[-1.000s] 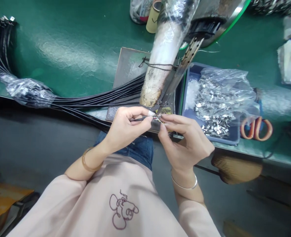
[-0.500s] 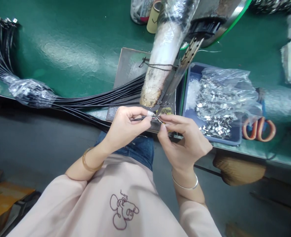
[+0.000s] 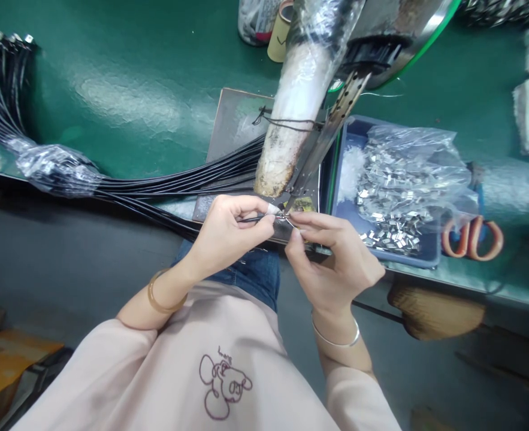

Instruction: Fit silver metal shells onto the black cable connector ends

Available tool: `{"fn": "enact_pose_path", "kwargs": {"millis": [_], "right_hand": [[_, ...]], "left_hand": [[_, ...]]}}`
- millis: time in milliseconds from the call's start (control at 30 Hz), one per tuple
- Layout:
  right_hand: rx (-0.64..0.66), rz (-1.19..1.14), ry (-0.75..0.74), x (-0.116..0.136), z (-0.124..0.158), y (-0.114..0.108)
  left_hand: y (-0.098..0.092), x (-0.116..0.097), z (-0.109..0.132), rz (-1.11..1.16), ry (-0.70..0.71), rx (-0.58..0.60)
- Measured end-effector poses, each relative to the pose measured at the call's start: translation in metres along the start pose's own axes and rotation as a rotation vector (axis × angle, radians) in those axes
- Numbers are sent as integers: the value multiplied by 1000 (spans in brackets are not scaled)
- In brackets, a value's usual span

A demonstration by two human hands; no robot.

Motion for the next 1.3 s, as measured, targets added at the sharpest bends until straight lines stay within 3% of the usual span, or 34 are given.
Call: {"fn": "enact_pose_path", "kwargs": {"millis": [300, 600, 1300], "right_hand": [[-16, 9, 13, 1, -1, -3], [-1, 40, -26, 4, 2, 0], [48, 71, -7, 9, -5, -2]], "left_hand": [[1, -12, 4, -57, 67, -8], [1, -1, 1, -52, -5, 45], [0, -4, -1, -54, -30, 41]]}}
Point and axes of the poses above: each hand's wrist, its own z-axis away from the middle knuckle, its own y-axis out of the palm, x = y × z, the point moved 9 cm from there along -z, towards the middle knuckle, and after that the axes turned 1 degree about x, right-handed, at the moved point
